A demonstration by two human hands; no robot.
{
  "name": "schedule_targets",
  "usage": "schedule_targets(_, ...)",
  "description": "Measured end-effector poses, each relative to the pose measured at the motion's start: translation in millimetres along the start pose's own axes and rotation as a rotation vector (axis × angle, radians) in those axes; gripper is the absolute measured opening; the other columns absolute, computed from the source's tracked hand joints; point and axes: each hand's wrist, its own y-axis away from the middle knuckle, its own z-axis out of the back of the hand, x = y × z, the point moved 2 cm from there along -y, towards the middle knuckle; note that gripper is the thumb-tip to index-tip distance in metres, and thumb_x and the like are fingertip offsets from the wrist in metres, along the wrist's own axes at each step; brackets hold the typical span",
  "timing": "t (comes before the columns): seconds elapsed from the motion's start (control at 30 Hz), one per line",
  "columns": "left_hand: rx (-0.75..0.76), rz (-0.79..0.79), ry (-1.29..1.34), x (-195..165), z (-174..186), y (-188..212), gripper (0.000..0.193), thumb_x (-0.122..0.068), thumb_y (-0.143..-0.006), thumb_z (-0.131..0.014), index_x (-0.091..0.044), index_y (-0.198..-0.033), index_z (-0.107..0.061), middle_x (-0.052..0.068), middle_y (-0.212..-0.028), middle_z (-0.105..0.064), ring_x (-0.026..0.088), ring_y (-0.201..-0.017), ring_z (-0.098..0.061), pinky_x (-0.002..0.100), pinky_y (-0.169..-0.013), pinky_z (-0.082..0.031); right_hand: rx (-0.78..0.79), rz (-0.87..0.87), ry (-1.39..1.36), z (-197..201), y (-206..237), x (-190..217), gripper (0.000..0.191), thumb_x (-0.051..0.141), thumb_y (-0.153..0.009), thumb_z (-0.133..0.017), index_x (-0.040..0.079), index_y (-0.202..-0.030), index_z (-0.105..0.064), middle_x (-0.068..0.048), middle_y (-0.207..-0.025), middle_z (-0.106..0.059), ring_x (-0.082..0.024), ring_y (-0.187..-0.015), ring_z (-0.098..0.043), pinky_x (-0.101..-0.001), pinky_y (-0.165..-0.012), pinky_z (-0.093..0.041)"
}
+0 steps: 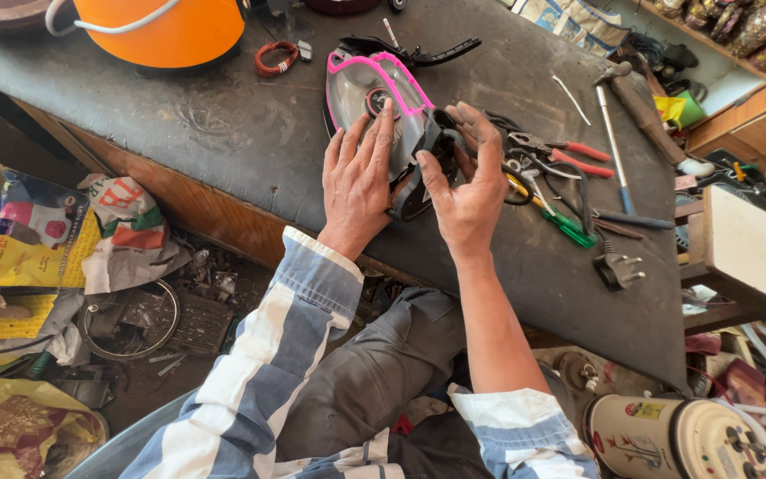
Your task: The person repairs an electric steam iron at a cluttered workbench. They open the plastic housing, manipulate the internal wiring and cord connection, reposition the base and handle parts, and use a screwdriver to work on the iron's base plate.
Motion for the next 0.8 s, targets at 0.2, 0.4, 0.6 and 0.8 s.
schedule_targets(0.2,-0.021,-0.019,0.01,1,-2,-1,0.1,-0.041,-0.084,-0.084,-0.004,-0.161,-0.03,0.012,-0.145,-0.058,0.033,-0.139,-0.05,0.049,-0.118,-0.033,-0.039,-0.022,0.066,2,4,2,0.061,0.013,-0.098,-0.081,0.007,-0.149,-0.048,-0.012,-0.146,-0.062,-0.024,-0.137,-0.062,-0.0374,-0.113,-0.055)
schedule_targets(0.4,-0.001,-0.056,-0.04,5,-1,1,0.101,-0.042,-0.083,-0.083,-0.002,-0.161,-0.031,0.015,-0.145,-0.058,0.032,-0.138,-0.05,0.049,-0.115,-0.034,-0.016,-0.039,0.054,2,7,9,0.062,0.014,-0.098,-0.083,0.008,-0.149,-0.047,-0.012,-0.146,-0.063,-0.023,-0.137,-0.062,-0.0362,-0.112,-0.056)
schedule_targets(0.6,-0.01,-0.15,-0.065,11,8,4,0.092,-0.029,-0.092,-0.083,0.002,-0.162,-0.032,0.016,-0.152,-0.056,0.032,-0.138,-0.052,0.046,-0.114,-0.036,-0.016,-0.037,0.113,3,4,20,0.063,0.015,-0.093,-0.088,0.009,-0.144,-0.052,-0.012,-0.14,-0.067,-0.022,-0.133,-0.067,-0.0351,-0.109,-0.059)
schedule_targets(0.8,-0.008,-0.193,-0.024,13,16,11,0.098,-0.025,-0.088,-0.083,0.005,-0.163,-0.027,0.022,-0.157,-0.053,0.036,-0.137,-0.051,0.046,-0.116,-0.036,0.022,-0.024,0.107,5,3,28,0.065,0.012,-0.09,-0.087,0.013,-0.145,-0.052,-0.01,-0.139,-0.067,-0.021,-0.133,-0.069,-0.0325,-0.111,-0.06)
